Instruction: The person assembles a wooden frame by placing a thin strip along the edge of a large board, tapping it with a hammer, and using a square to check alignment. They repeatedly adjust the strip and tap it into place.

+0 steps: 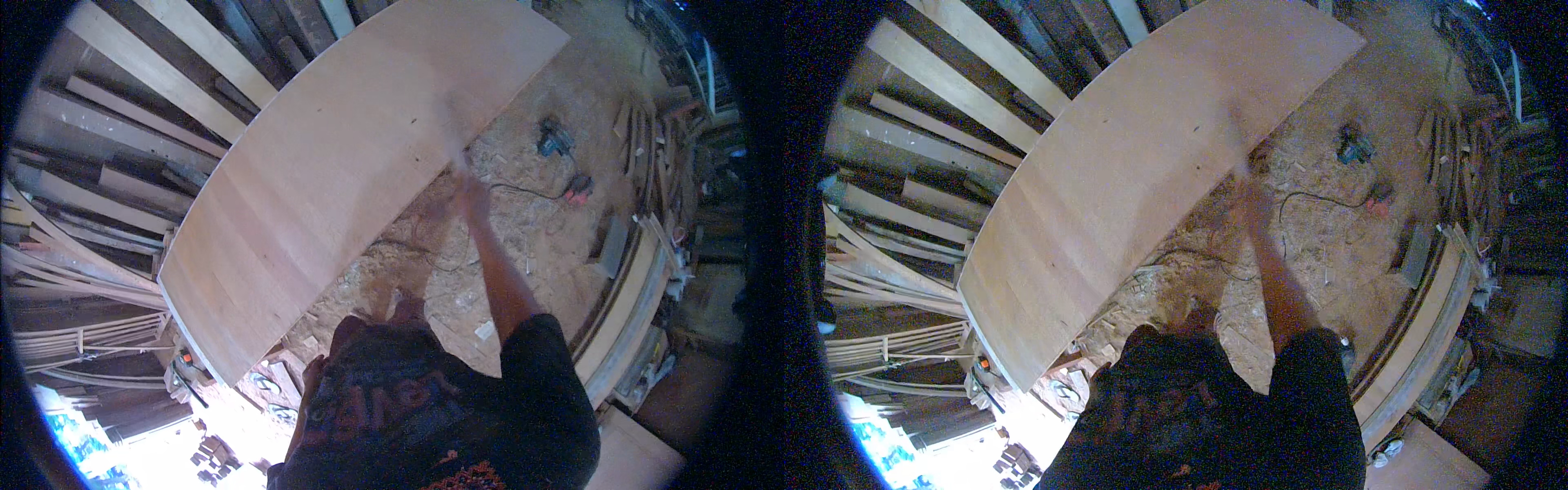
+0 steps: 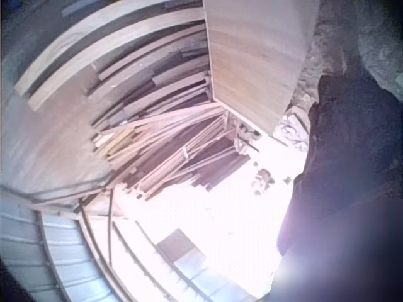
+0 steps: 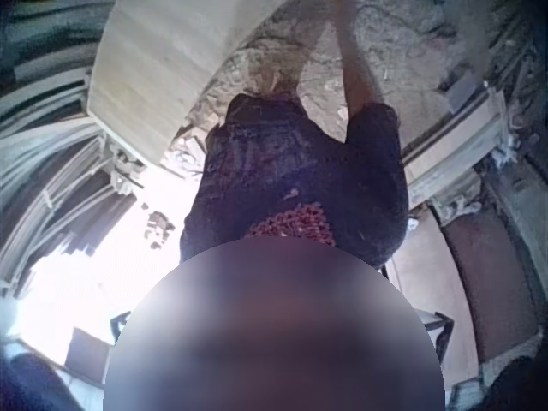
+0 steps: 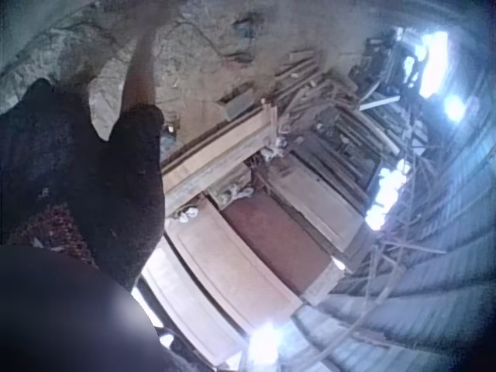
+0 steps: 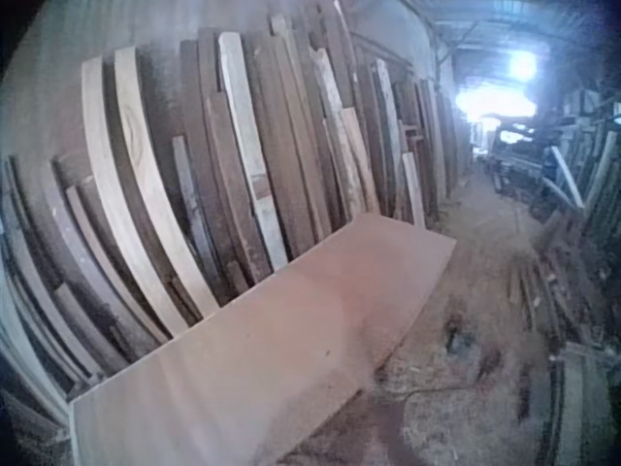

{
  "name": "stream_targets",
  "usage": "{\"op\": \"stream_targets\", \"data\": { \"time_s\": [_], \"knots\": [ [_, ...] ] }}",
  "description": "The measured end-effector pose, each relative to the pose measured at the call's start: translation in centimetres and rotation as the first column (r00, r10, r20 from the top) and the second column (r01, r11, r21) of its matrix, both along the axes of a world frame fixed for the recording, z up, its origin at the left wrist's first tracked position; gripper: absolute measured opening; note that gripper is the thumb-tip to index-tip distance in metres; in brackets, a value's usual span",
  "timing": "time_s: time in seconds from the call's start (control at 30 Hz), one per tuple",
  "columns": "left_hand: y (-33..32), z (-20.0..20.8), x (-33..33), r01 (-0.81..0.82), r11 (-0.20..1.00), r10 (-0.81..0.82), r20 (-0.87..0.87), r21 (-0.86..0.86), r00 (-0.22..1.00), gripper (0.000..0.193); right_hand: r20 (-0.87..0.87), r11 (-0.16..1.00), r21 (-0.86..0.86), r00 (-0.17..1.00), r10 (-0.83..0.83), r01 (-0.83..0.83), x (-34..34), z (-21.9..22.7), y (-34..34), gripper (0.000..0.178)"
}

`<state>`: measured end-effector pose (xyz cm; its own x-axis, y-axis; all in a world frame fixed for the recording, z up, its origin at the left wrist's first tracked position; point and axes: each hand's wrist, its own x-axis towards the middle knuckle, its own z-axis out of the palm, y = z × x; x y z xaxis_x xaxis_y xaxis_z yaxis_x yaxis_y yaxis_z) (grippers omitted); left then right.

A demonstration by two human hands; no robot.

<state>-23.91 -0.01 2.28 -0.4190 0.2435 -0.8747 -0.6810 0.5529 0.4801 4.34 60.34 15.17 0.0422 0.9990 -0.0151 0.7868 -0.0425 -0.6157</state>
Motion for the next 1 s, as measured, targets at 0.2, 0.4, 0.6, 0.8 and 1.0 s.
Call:
{"op": "stream_targets", "data": {
  "time_s": [0.2, 0.4, 0.6, 0.8, 1.0],
  "knots": [
    [2.8, 1.9, 0.3, -0.098, 0.971, 0.078, 0.098, 0.219, 0.992, 0.031, -0.249, 0.597, -0.35, 0.686, 0.684, -0.722, -8.2, 0.0, -20.7, 0.037],
    [7.0, 4.7, -0.7, 0.364, 0.909, -0.306, -0.265, 0.204, 0.914, 0.038, 0.093, 0.74, 0.113, 0.748, 0.657, -0.663, -4.8, -2.2, -12.4, 0.037],
    [7.2, 6.5, -0.1, 0.406, 0.907, -0.371, -0.241, 0.114, 0.897, 0.04, -0.102, 0.968, -0.239, 0.994, 0.047, -0.07, -2.1, -0.3, -5.3, 0.044],
    [14.6, 14.1, 0.9, 0.578, 0.783, -0.481, -0.365, 0.229, 0.797, 0.03, -0.151, 0.411, -0.558, 0.575, 0.804, -0.721, -12.3, 1.6, -24.3, 0.047],
    [24.7, 21.3, 0.6, 0.772, 0.582, -0.524, -0.608, 0.257, 0.597, 0.022, -0.085, 0.519, -0.364, 0.582, 0.808, -0.773, -10.8, 3.8, -21.2, 0.045]
  ]
}}
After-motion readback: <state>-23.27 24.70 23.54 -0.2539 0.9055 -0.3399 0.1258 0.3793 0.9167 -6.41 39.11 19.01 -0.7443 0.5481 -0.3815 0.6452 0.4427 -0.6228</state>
